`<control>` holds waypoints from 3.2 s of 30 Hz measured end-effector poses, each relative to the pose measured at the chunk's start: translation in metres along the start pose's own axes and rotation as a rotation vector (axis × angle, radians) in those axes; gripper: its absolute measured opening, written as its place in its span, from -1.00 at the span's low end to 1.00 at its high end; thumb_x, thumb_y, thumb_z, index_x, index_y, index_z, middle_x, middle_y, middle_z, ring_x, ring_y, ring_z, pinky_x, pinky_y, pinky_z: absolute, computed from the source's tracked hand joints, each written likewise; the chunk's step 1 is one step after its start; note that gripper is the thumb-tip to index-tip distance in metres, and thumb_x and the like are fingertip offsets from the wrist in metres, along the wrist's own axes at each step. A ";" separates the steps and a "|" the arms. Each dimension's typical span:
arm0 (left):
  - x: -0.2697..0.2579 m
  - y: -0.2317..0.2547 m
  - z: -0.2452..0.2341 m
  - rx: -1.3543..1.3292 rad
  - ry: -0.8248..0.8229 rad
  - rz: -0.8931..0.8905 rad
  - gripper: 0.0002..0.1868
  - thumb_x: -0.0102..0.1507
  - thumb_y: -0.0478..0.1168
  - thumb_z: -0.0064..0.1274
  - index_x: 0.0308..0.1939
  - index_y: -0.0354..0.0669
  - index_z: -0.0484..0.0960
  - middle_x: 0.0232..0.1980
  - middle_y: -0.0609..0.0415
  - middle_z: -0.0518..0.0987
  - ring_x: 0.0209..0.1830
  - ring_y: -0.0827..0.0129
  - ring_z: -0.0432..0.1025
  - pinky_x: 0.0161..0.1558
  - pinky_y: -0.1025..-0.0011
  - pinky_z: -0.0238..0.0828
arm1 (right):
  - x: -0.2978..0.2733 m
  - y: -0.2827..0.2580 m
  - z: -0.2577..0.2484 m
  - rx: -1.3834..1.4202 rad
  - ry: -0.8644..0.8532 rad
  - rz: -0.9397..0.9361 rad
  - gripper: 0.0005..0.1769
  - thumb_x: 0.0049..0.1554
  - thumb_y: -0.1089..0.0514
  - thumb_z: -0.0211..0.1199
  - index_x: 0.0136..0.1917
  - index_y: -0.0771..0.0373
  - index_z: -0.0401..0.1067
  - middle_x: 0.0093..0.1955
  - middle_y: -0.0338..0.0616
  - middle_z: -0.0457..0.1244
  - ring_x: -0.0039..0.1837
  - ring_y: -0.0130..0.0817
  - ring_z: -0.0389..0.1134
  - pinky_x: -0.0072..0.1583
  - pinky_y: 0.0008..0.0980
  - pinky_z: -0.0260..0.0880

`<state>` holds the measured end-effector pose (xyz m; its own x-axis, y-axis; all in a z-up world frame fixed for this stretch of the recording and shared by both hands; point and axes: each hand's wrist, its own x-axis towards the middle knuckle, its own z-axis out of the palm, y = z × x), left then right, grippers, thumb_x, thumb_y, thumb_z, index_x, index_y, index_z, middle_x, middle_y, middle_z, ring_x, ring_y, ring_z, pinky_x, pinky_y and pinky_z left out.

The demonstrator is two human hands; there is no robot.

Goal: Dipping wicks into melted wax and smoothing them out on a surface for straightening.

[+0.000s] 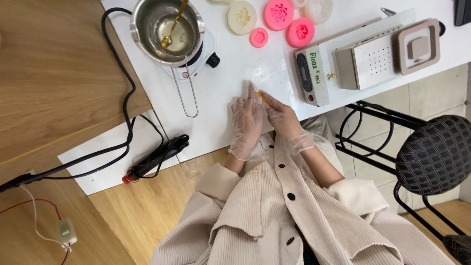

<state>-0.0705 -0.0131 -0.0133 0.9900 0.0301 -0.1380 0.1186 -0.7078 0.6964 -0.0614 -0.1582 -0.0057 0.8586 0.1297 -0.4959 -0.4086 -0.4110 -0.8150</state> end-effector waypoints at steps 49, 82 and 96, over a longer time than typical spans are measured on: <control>0.121 -0.054 -0.218 -2.113 -0.148 -0.503 -0.28 0.45 0.23 -0.36 0.34 -0.32 0.48 -0.40 0.27 0.33 -0.46 0.51 0.19 -0.39 0.53 0.16 | 0.085 -0.261 0.020 -0.777 -0.107 -0.523 -0.38 0.25 0.14 0.08 0.54 -0.25 0.22 -0.19 0.08 0.37 -0.17 0.04 0.42 -0.11 -0.02 0.40; 0.073 0.094 -0.235 -1.817 0.592 -0.113 -0.19 0.33 0.41 -0.32 0.51 0.04 0.32 0.54 0.04 0.33 0.59 0.17 0.09 0.50 0.09 -0.12 | 0.036 -0.248 -0.096 -0.566 -0.356 -0.706 -0.52 0.32 0.12 0.08 0.49 -0.11 0.31 -0.03 0.13 0.40 -0.04 -0.10 0.44 0.06 -0.16 0.42; -0.130 0.038 0.040 0.168 0.567 -0.598 -0.64 0.60 -0.10 -0.45 0.39 -0.12 0.26 0.37 0.00 0.30 0.31 0.43 0.25 0.28 0.63 0.26 | 0.017 -0.045 -0.051 -0.519 -0.501 -0.303 -0.57 0.33 0.07 0.07 0.45 -0.01 0.40 -0.10 0.22 0.39 -0.09 0.00 0.44 0.01 -0.22 0.44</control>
<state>-0.1983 -0.0723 0.0027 0.6579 0.7518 -0.0446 0.6670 -0.5541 0.4982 -0.0130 -0.1834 0.0379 0.6171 0.6447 -0.4512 0.1240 -0.6458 -0.7533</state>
